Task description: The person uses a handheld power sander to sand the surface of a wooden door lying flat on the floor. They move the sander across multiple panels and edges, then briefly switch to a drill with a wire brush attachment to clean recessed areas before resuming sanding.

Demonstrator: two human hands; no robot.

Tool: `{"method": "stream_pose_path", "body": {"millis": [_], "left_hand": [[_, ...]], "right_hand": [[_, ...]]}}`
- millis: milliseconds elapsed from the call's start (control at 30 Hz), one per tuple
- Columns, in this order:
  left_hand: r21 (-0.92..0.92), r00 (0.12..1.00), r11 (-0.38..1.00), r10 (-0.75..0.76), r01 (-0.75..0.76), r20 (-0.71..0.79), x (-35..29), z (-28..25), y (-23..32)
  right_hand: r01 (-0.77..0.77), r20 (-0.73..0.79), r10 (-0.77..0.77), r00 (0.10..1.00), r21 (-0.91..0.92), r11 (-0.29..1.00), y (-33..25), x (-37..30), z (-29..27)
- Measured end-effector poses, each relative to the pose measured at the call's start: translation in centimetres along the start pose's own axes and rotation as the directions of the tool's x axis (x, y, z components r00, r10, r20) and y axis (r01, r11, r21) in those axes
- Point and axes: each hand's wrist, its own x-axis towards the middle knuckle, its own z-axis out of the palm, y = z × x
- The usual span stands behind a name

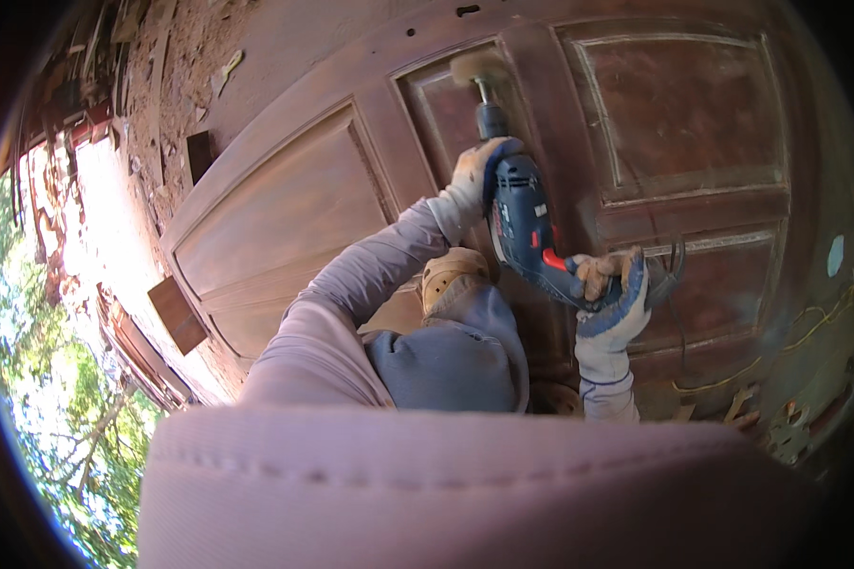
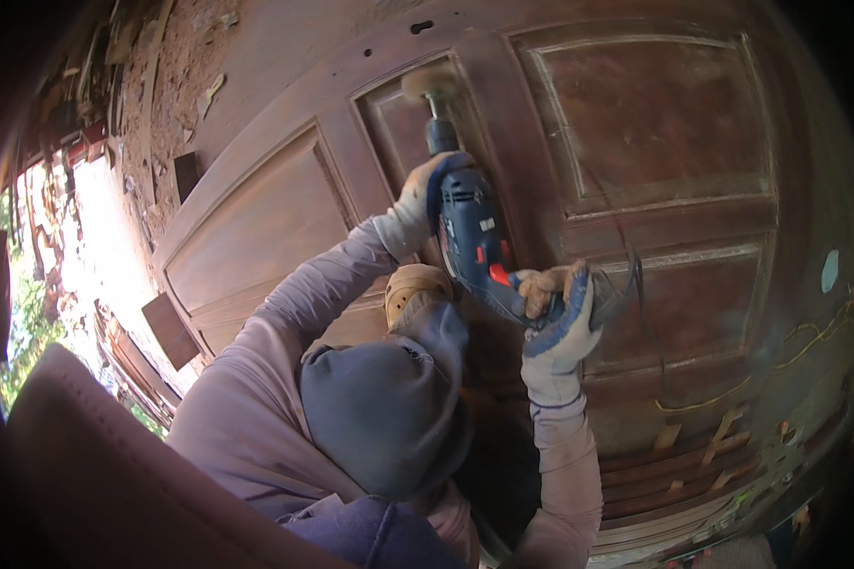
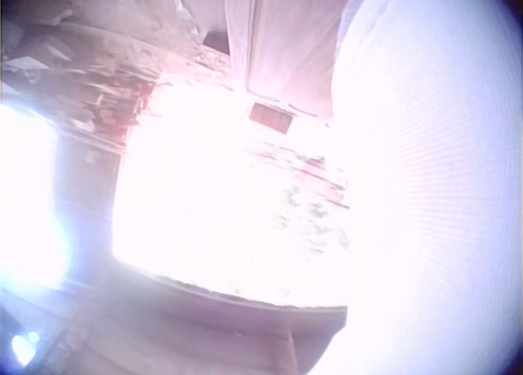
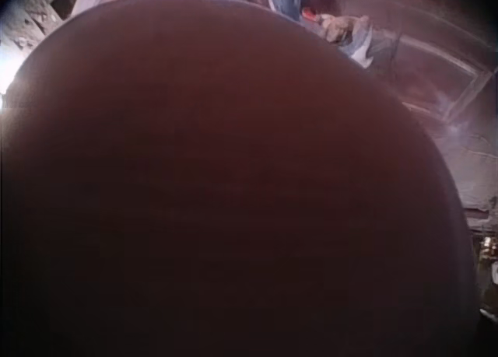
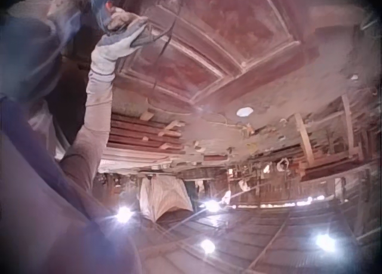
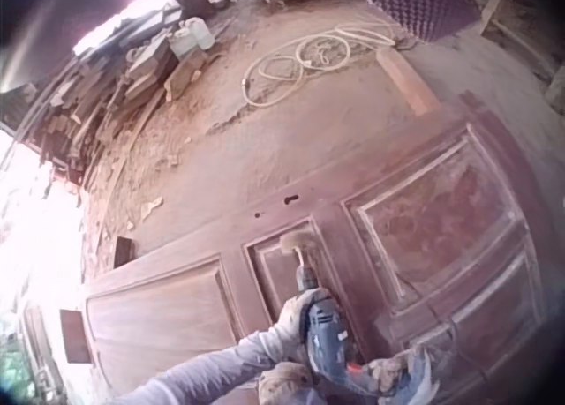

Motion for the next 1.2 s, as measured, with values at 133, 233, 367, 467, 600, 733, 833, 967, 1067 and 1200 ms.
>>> {"method": "stream_pose_path", "body": {"millis": [133,233,367,467,600,733,833,967,1067,1200], "left_hand": [[-0.498,0.951,0.815,-0.298,0.298,0.081,1.5,0.7,2.8],[-0.274,0.982,0.944,-0.187,0.184,0.015,1.0,1.0,1.8],[-0.483,0.945,0.836,-0.323,0.259,-0.052,-1.2,1.9,3.3],[-0.514,0.955,0.85,-0.239,0.117,-0.178,-3.9,1.0,4.7],[-0.64,0.911,0.705,-0.413,0.305,-0.021,-5.3,-5.0,4.6],[-0.43,0.904,0.848,-0.402,0.308,-0.145,-6.0,-7.1,4.1],[-0.351,0.907,0.877,-0.396,0.327,-0.144,-8.9,-5.6,4.5],[-0.425,0.894,0.837,-0.43,0.345,-0.122,-10.3,-5.2,3.4],[-0.464,0.837,0.753,-0.546,0.467,-0.044,-12.0,-5.0,2.0],[-0.179,0.803,0.804,-0.588,0.568,-0.095,-13.1,-3.2,4.0]], "right_hand": [[-0.006,-0.049,0.007,0.999,0.015,1.0,-0.4,1.1,0.6],[0.018,-0.035,-0.02,0.999,-0.057,0.998,-1.3,1.5,0.1],[-0.041,0.042,0.039,0.998,0.046,0.998,-1.2,2.2,-1.3],[-0.079,0.086,0.073,0.994,0.058,0.995,0.7,2.4,-0.7],[-0.267,0.053,0.263,0.963,0.133,0.954,3.7,-0.1,2.8],[-0.229,0.045,0.226,0.973,0.281,0.932,6.8,-3.4,1.9],[-0.281,-0.084,0.319,0.944,0.299,0.912,6.2,-6.0,1.9],[-0.279,-0.071,0.315,0.947,0.308,0.91,6.6,-7.9,1.0],[-0.287,-0.153,0.37,0.916,0.395,0.873,6.8,-10.0,-0.8],[-0.2,-0.246,0.327,0.913,0.428,0.881,7.1,-12.1,-1.0]]}}
